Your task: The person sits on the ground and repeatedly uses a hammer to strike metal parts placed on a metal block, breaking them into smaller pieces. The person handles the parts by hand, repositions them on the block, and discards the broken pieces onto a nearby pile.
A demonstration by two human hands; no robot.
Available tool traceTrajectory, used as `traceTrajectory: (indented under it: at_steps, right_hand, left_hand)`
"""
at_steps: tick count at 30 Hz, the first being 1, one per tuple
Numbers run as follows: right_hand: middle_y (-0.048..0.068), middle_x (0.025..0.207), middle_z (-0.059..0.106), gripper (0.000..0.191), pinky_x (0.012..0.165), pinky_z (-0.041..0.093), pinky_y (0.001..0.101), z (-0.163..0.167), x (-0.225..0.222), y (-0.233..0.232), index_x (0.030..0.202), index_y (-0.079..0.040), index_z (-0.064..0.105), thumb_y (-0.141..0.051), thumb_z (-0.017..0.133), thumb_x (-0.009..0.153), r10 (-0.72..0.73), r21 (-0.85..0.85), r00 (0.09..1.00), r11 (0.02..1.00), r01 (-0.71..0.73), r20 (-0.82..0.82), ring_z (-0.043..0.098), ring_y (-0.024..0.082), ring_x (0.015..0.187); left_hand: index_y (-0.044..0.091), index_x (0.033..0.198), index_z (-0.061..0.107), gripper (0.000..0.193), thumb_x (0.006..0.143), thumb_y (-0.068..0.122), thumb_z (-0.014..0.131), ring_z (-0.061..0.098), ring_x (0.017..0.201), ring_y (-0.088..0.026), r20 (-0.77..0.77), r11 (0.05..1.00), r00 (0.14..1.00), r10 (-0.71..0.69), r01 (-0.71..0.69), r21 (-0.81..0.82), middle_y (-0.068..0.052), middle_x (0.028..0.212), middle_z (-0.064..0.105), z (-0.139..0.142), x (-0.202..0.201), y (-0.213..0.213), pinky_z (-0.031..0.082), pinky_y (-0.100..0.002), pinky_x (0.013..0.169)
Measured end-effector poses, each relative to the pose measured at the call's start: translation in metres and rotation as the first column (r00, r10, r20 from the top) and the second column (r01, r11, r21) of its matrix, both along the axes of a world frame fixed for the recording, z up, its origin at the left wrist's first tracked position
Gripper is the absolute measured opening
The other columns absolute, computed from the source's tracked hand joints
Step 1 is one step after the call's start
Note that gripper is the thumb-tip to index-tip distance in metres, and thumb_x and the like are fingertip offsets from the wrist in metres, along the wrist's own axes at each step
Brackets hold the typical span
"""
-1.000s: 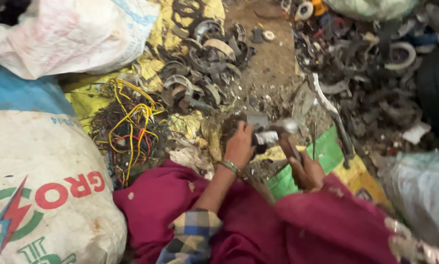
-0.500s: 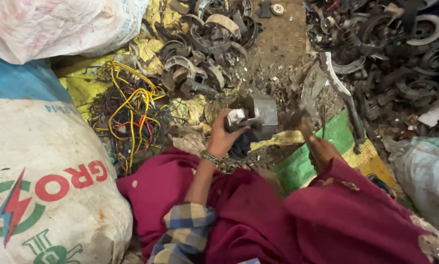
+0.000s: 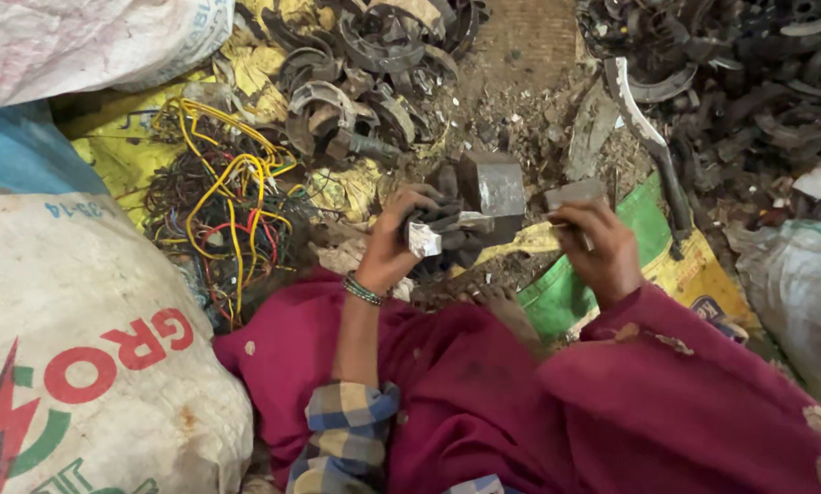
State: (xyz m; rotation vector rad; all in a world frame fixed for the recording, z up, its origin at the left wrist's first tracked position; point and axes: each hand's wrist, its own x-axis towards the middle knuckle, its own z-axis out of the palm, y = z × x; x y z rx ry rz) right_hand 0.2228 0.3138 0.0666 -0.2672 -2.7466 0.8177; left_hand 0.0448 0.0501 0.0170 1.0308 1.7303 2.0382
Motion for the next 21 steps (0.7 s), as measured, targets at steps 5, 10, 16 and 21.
traceTrajectory:
  at_steps: [5,10,16,21]
  right_hand:
    - [0.016,0.126,0.064,0.043,0.092,0.056,0.0417,0.035,-0.025,-0.049,0.123,-0.009,0.071,-0.015,0.082,0.082,0.269,0.154,0.956,0.956,-0.25,-0.12,0.064,0.036,0.113]
    - [0.012,0.118,0.069,0.032,0.09,0.057,0.0406,0.027,-0.032,-0.059,0.118,-0.007,0.074,-0.007,0.078,0.087,0.332,0.103,0.942,0.94,-0.326,-0.048,0.068,0.03,0.109]
    - [0.011,0.112,0.071,0.02,0.079,0.058,0.035,-0.016,0.005,-0.044,0.109,-0.003,0.072,-0.011,0.077,0.091,0.106,-0.066,0.993,0.992,-0.103,0.054,0.072,0.027,0.099]
    - [0.011,0.109,0.07,0.024,0.085,0.057,0.0394,-0.078,0.025,-0.025,0.114,-0.005,0.074,-0.008,0.073,0.09,0.236,-0.023,0.941,0.971,-0.238,0.241,0.069,0.03,0.1]
  left_hand:
    - [0.005,0.111,0.06,0.045,0.073,0.0,0.085,0.06,0.123,-0.025,-0.042,0.995,0.994,-0.097,0.097,-0.017,-0.01,0.126,0.06,0.004,0.006,0.006,0.048,-0.036,0.107]
    - [0.005,0.114,0.061,0.049,0.071,0.003,0.085,0.062,0.122,-0.029,-0.144,0.988,0.98,-0.136,0.124,-0.091,-0.011,0.122,0.063,0.005,0.004,0.003,0.049,-0.039,0.106]
    - [0.007,0.113,0.067,0.053,0.063,0.002,0.085,0.065,0.11,-0.037,-0.245,0.792,0.92,0.306,-0.389,-0.471,-0.015,0.118,0.065,0.003,-0.013,-0.03,0.053,-0.044,0.092]
    - [0.009,0.113,0.066,0.053,0.068,0.012,0.092,0.066,0.107,-0.039,-0.223,0.628,0.781,0.584,-0.608,-0.486,-0.013,0.116,0.065,-0.001,-0.016,-0.027,0.053,-0.046,0.088]
